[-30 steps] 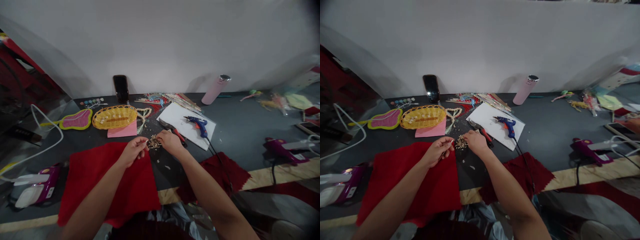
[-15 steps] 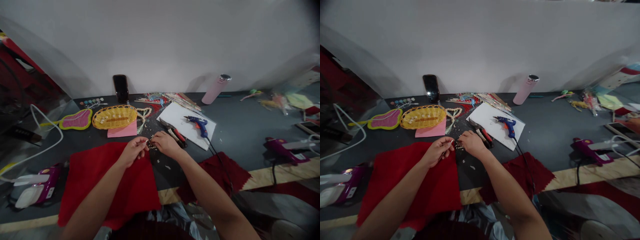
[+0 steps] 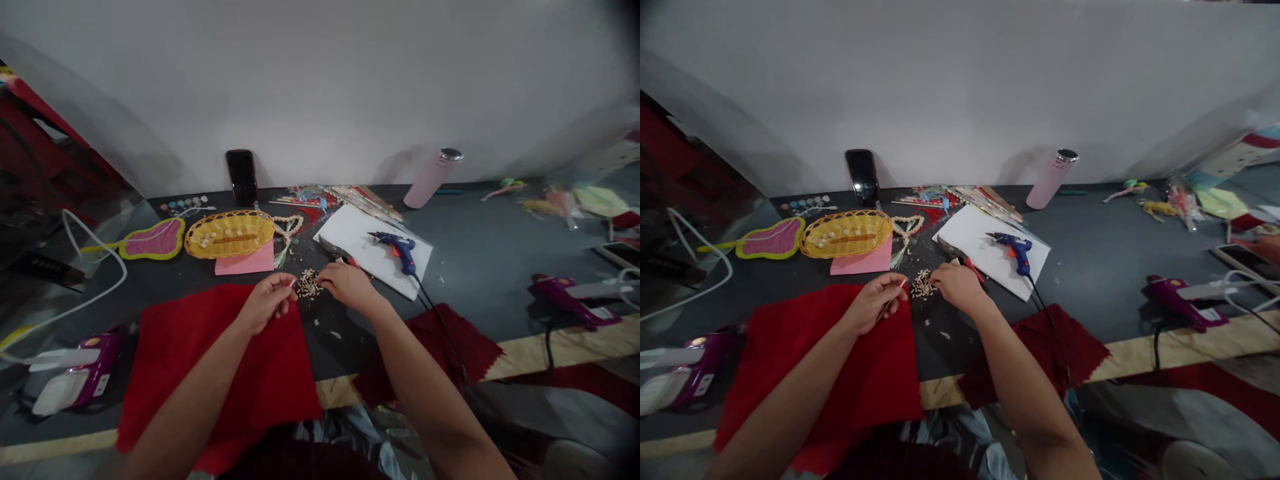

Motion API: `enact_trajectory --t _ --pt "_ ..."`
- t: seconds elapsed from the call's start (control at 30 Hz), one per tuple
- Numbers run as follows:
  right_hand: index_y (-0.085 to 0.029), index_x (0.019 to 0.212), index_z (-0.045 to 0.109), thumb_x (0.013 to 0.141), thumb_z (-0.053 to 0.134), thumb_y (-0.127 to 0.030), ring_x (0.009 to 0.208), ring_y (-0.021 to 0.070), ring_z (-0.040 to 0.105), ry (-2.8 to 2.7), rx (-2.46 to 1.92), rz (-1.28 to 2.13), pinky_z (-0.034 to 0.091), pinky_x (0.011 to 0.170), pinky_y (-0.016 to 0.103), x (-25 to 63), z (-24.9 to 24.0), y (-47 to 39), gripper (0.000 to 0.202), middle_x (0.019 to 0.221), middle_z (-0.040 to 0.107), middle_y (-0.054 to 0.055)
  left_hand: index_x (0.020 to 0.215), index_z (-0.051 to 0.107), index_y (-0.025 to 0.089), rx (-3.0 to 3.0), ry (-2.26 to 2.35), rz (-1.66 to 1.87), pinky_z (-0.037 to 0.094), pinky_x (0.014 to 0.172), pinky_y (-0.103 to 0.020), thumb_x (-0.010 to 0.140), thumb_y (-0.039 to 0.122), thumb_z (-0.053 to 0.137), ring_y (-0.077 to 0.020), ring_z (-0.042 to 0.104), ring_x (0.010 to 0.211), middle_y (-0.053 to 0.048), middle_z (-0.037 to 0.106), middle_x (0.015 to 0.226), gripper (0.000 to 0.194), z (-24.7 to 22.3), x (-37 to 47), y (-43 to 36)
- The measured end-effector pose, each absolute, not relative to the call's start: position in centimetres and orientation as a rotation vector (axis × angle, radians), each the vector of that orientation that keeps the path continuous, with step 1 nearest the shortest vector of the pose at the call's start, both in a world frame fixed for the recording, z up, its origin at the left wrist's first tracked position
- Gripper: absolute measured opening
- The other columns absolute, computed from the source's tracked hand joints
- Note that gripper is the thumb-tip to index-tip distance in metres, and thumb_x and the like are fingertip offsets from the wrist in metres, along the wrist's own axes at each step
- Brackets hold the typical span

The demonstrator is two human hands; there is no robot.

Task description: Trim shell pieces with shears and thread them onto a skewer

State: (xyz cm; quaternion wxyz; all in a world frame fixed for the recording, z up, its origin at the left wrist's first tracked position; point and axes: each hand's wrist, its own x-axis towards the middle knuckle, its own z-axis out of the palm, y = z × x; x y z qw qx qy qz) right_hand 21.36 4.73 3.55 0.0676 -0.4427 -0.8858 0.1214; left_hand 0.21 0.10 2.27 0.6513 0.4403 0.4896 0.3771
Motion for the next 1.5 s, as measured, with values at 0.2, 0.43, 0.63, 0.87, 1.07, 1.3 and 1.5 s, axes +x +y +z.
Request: enact_trajectory --t 0.2,0.43,0.63,0.87,1.07,1.3,1.5 --pt "-0.020 0.083 0.062 0.085 0.045 -0.018 0.086 0.0180 0.054 -2.701 -1.351 0.295 0.038 0.076 0.027 20.9 3.3 4.6 0.017 0.087 0.061 0.006 0.103 0.049 0.018 0.989 1.090 0.858 0.029 0.035 -0.014 0.078 0.032 0.054 -0.0045 0.046 0.043 -0.001 0.061 0.074 0.029 2.2 0.2 0.1" --pt "-0.017 0.093 0.054 0.087 0.039 -0.011 0.086 0.0162 0.053 -2.348 -1.263 0.505 0.039 0.076 0.027 20.2 3.2 4.6 0.017 0.090 0.058 0.006 0.104 0.048 0.017 0.994 1.057 0.887 0.030 0.036 -0.014 0.080 0.034 0.053 -0.0045 0.046 0.045 -0.002 0.061 0.077 0.029 1.7 0.1 0.2" --pt "-0.019 0.087 0.053 0.083 0.041 -0.008 0.084 0.0146 0.052 -2.230 -0.931 0.762 0.040 0.076 0.027 18.6 3.3 3.7 0.017 0.086 0.058 0.003 0.100 0.050 0.017 1.012 1.085 0.878 0.030 0.036 -0.014 0.079 0.034 0.055 -0.0042 0.046 0.044 -0.002 0.062 0.075 0.028 1.6 0.1 0.3" --pt "-0.019 0.086 0.048 0.082 0.041 -0.008 0.079 0.0142 0.051 -2.131 -0.985 0.831 0.039 0.071 0.025 17.5 2.8 2.8 0.014 0.082 0.054 0.002 0.089 0.054 0.017 1.032 1.119 0.849 0.025 0.033 -0.013 0.078 0.043 0.055 -0.0029 0.043 0.039 -0.001 0.061 0.069 0.029 2.0 0.4 0.1" --pt "-0.020 0.091 0.048 0.083 0.042 -0.011 0.079 0.0142 0.052 -2.118 -0.982 0.872 0.040 0.072 0.026 17.5 2.7 2.8 0.013 0.084 0.055 0.002 0.087 0.055 0.016 1.050 1.151 0.828 0.025 0.033 -0.013 0.077 0.045 0.055 -0.0032 0.043 0.039 -0.001 0.061 0.068 0.031 2.3 0.5 0.1" --pt "-0.020 0.094 0.051 0.085 0.044 -0.014 0.083 0.0141 0.054 -2.143 -0.938 0.849 0.041 0.076 0.026 17.6 2.7 3.0 0.013 0.087 0.058 0.003 0.086 0.056 0.015 1.073 1.163 0.782 0.026 0.035 -0.014 0.076 0.044 0.055 -0.0033 0.044 0.040 -0.001 0.061 0.067 0.030 2.7 0.4 0.0" --pt "-0.019 0.104 0.052 0.085 0.044 -0.014 0.091 0.0153 0.055 -2.184 -0.907 0.779 0.042 0.082 0.029 17.8 2.5 3.0 0.021 0.093 0.061 0.005 0.085 0.056 0.015 1.088 1.152 0.783 0.027 0.036 -0.014 0.076 0.043 0.055 -0.0039 0.045 0.042 -0.001 0.061 0.069 0.029 2.7 0.4 -0.1"
